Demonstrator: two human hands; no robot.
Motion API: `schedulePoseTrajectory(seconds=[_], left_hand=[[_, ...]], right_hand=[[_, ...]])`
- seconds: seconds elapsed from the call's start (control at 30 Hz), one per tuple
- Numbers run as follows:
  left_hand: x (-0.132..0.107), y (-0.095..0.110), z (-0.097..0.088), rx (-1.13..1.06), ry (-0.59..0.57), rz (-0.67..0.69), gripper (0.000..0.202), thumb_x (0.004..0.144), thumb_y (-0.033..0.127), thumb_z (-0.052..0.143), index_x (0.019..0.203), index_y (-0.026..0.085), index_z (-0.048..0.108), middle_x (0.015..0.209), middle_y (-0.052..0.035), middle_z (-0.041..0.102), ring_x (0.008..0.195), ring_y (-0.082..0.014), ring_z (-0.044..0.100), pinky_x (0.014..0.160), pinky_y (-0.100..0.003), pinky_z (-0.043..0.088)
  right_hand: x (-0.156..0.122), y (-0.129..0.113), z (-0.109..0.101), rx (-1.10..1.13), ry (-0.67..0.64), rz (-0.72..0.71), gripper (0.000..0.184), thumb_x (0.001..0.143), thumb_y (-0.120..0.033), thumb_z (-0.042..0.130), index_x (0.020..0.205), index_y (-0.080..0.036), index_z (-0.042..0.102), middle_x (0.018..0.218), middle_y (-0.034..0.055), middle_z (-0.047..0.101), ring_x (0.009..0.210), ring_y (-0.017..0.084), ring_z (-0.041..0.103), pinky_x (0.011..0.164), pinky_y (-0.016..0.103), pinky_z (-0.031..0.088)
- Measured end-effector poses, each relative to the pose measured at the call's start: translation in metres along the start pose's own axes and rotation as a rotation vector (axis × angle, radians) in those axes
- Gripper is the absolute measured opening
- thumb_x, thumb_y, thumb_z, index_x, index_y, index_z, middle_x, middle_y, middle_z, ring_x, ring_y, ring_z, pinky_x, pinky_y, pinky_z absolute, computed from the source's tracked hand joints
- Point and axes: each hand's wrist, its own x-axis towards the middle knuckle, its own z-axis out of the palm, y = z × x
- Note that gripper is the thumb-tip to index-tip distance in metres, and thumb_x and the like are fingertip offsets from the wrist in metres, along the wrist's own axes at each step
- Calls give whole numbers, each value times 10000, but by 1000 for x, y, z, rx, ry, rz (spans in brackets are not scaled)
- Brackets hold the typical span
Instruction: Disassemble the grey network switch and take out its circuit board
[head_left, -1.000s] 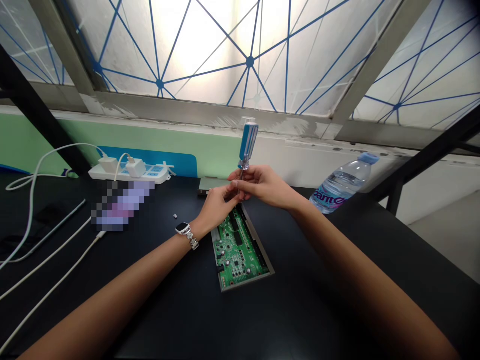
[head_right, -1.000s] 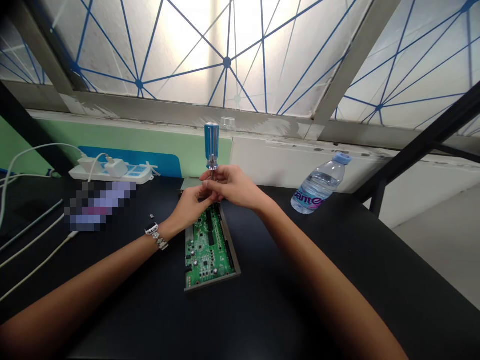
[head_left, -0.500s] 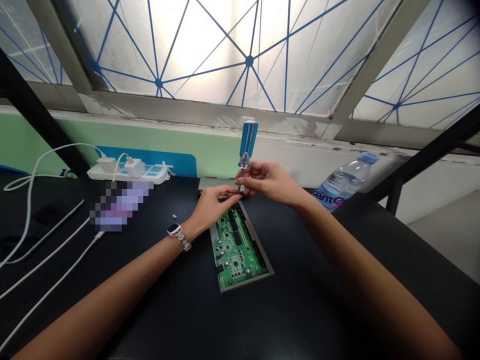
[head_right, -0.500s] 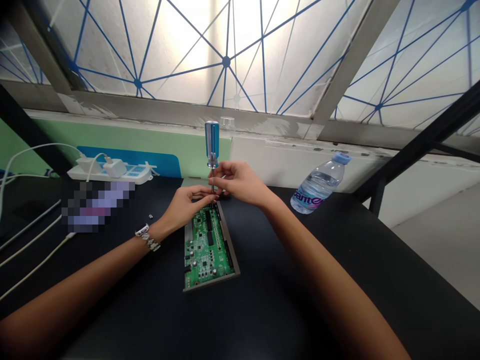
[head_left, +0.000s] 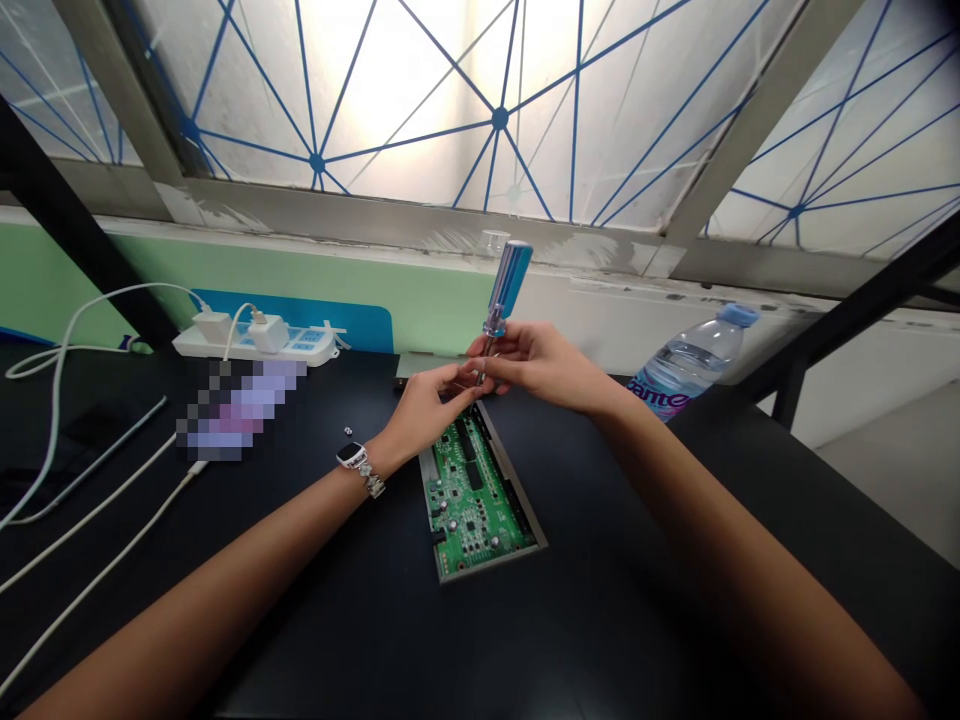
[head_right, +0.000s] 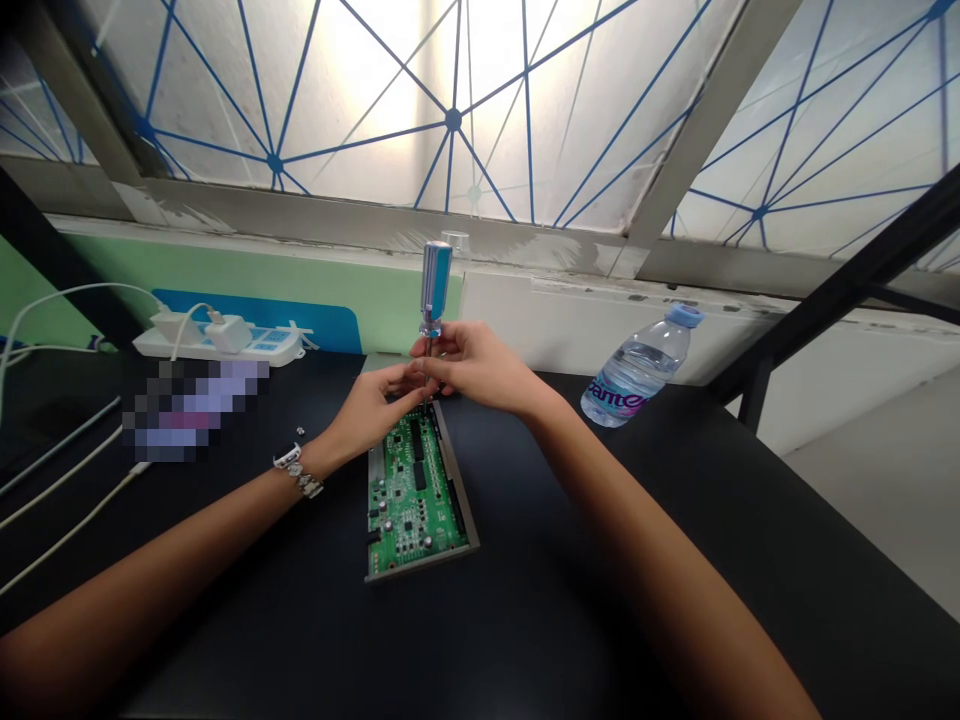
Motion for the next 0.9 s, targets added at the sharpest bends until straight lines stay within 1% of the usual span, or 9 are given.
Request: schedulePoseTrajectory(seconds=[0.1,0.27,0.4,0.47,0.57,0.7,0.9], left_hand=[[2,1,3,-30,-29,-1,276,977,379,640,1071,143,747,1024,-101,793,973,-259,748,862,-364,586],[2,0,5,-71,-40,-28,286,977,387,639,1001,126,753,968,-103,795,908,-249,757,830,-352,594],[0,1,4,-115,-30,-35,252,954,361,673,1006,129,758,990,-101,803,917,-243,767,852,-358,609],[-1,0,3,-117,-17,-34,217,934,328,700,1020,137,759,1005,-94,807,944,-241,771,884,-360,611],[-2,-1,-1,-99,-4,-32,204,924,308,710,1044,153,764,1037,-86,810,989,-243,769,927,-369,608],[-2,-3,-4,-67,3,-42,215,918,324,713,1042,155,761,1034,-90,810,974,-248,772,906,-378,620],[-2,-2,-5,-36,17,-41,194,917,322,716,1008,153,744,1009,-94,804,968,-250,770,891,-375,614]], right_hand=[[1,1,2,23,8,15,182,875,-266,748,1008,-155,691,887,69,758,694,142,707,591,241,585],[4,6,6,34,22,-7,166,877,-277,736,964,-142,695,803,54,742,641,136,695,601,257,591],[5,11,7,-50,111,4,178,845,-303,762,891,-150,685,744,42,727,628,151,694,558,261,557],[5,11,6,-76,128,11,204,811,-316,793,840,-159,666,709,30,712,621,153,683,541,259,532],[4,9,2,-85,126,15,227,779,-318,817,784,-168,647,664,12,690,610,147,660,536,254,507],[1,5,-1,-78,107,10,188,780,-283,805,810,-160,666,670,7,692,610,134,649,535,241,487],[1,2,1,-69,72,10,106,822,-224,747,832,-155,667,714,17,700,627,131,659,561,245,500]])
